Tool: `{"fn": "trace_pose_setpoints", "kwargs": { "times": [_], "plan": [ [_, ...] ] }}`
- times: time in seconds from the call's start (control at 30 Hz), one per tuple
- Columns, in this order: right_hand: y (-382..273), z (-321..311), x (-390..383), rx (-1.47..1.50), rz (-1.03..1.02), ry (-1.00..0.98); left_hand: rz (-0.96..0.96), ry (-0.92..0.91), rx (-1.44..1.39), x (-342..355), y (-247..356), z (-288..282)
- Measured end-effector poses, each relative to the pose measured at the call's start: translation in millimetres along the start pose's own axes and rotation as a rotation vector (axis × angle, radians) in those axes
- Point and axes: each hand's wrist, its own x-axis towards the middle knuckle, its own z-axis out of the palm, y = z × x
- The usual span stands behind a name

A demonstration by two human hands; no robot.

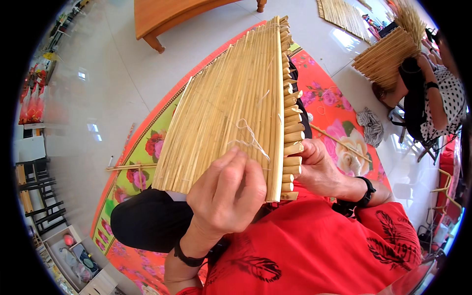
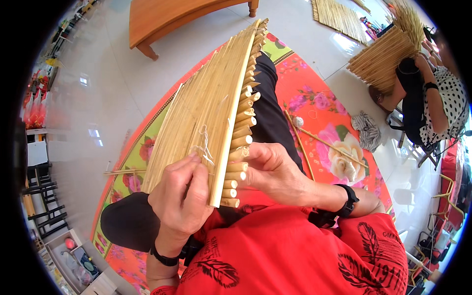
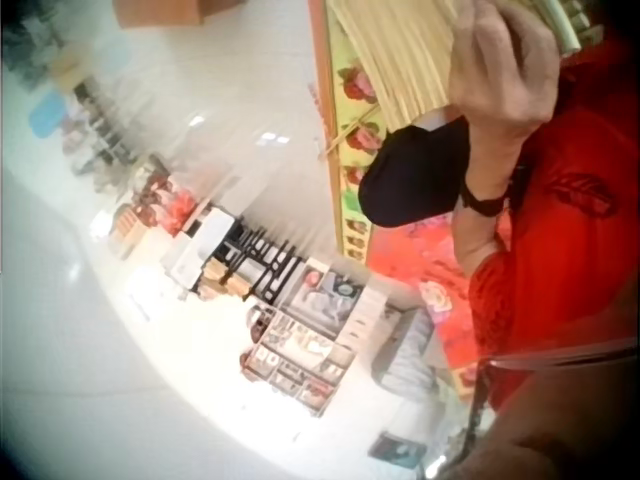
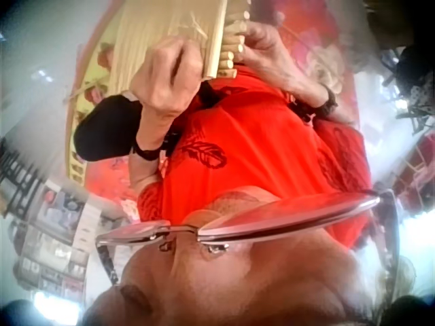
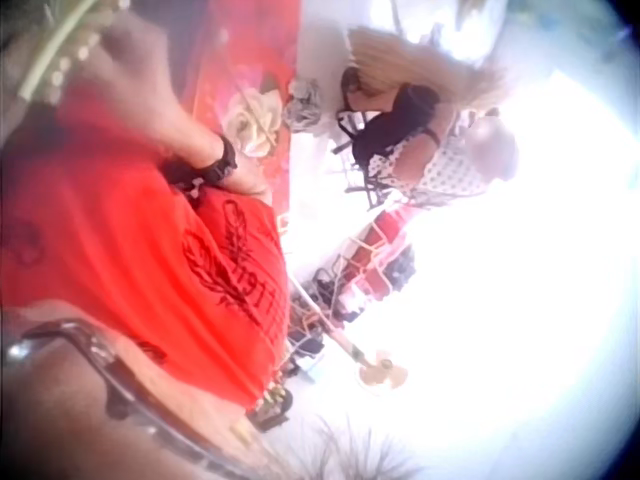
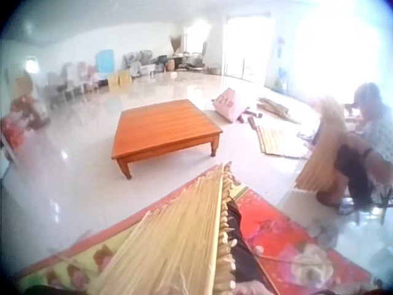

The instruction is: The person uses a needle and thread to sew together strips of bamboo and small bamboo tubes. They thread the needle through pre-drilled holes in the tubes and strips, pulling the thread tight to secure the pieces into a fan-like structure.

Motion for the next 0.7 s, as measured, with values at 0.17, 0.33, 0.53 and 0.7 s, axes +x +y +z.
{"fn": "trace_pose_setpoints", "kwargs": {
  "times": [0.17, 0.33, 0.53, 0.7],
  "plan": [
    [18, -13, 11, -0.142, -0.214, -0.075, -0.014, -0.011, 0.026, 0, -2, -1],
    [8, -22, 13, -0.593, -0.258, -0.160, -0.094, -0.029, -0.006, 2, -8, -13],
    [23, -34, 4, -0.290, -0.313, 0.030, -0.121, -0.019, -0.053, 11, -18, -10],
    [-1, -39, 24, 0.023, -0.507, 0.120, -0.119, 0.017, -0.019, 11, -20, -8]
  ]
}}
